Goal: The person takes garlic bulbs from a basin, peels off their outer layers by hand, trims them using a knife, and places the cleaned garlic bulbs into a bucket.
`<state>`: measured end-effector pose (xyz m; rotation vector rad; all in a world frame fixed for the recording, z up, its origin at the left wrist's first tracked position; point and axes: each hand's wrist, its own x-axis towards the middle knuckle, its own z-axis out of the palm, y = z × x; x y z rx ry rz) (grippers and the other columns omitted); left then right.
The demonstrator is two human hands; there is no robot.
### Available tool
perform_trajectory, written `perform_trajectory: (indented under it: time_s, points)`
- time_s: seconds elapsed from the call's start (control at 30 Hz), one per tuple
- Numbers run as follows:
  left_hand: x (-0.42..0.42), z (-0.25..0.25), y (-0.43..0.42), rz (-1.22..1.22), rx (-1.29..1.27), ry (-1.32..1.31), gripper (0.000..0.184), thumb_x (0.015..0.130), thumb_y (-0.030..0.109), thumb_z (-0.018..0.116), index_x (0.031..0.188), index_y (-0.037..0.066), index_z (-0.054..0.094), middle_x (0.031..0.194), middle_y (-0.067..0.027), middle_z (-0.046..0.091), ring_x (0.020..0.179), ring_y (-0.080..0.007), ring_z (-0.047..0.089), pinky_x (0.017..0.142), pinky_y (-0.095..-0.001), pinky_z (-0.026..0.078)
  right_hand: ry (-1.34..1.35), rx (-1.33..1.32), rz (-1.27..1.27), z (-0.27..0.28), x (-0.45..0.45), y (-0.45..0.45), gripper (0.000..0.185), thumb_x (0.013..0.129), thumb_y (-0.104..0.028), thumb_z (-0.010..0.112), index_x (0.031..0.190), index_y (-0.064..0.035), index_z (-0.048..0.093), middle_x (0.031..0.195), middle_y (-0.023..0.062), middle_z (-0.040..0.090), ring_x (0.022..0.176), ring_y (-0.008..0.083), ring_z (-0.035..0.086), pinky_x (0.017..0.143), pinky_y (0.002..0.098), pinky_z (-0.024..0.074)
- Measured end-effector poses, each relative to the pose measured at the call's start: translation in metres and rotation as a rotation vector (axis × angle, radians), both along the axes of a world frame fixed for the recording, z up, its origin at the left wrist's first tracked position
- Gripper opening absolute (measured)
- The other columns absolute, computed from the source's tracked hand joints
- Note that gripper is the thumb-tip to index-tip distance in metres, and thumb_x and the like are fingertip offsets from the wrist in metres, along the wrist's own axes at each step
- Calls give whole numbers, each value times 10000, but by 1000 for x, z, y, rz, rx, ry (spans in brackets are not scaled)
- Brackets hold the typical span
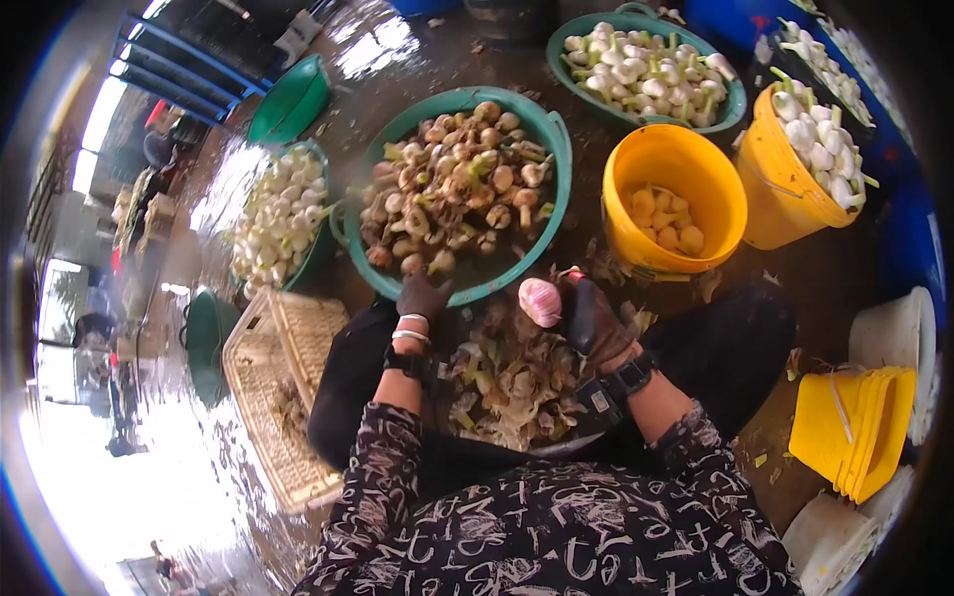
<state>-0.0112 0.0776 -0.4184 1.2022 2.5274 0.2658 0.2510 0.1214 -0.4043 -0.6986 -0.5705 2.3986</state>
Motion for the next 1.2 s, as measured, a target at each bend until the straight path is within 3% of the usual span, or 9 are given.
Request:
perform_trajectory:
  time_s: [0.1,0.2,0.37,0.43,0.53,0.63,0.77,0.83,1.2]
  points:
    - [-35,-60,40,-76,20,-26,661,701,496,647,1243,146,501,1171,-230,542,1067,-377,536,892,-449,442,658,49,35,-2,16,42,460,901,-383,412,1124,8,508,1011,126,562,921,252,549,758,358,484]
    - [-46,-88,77,-39,-440,-122,748,701,583,647,1229,68,524,1267,-175,518,1157,-319,514,953,-452,408,674,-108,-319,62,35,52,480,884,-394,436,1145,6,489,987,126,555,862,233,536,712,333,464]
    - [-43,-129,84,-197,-359,-402,677,674,596,668,1063,42,641,1024,-179,652,942,-307,632,795,-370,482,335,-147,-347,31,33,51,629,875,-584,416,1140,-23,519,908,82,588,834,216,575,619,314,475]
    - [-9,-77,64,-296,-48,-548,633,675,562,694,1016,31,658,885,-161,680,802,-286,661,712,-328,495,-363,-20,-109,-9,19,31,511,892,-500,439,1120,-56,553,820,73,597,685,180,579,596,274,473]
    - [33,6,35,-586,5,-625,557,646,390,780,1056,39,638,902,-139,674,812,-213,658,746,-304,493,-218,-348,253,-44,6,26,450,924,-439,424,1106,-43,533,810,63,596,635,147,572,530,280,492]
    - [69,49,6,-747,109,-369,577,638,336,804,1088,28,615,917,-136,668,815,-200,657,742,-292,494,-274,184,169,-23,-8,8,363,937,-354,429,1082,-41,543,849,66,600,666,152,586,569,274,503]
    - [87,52,-17,-354,441,-907,604,634,293,819,1110,5,584,948,-141,660,810,-181,652,744,-291,501,-300,858,95,3,-2,-5,345,958,-289,405,1101,-6,542,923,68,608,805,162,599,649,286,511]
    - [98,50,-31,-135,512,-1181,544,656,294,810,1059,-3,597,939,-123,663,805,-156,644,740,-290,505,-81,147,99,42,-3,-17,327,962,-251,417,1058,17,577,952,63,619,888,148,592,726,294,493]
    - [110,107,-80,-567,398,-233,449,608,385,780,904,75,648,789,-101,621,689,-300,593,671,-331,497,-922,1451,149,51,-1,-37,241,806,-291,622,779,-54,657,743,147,590,648,286,566,598,338,434]
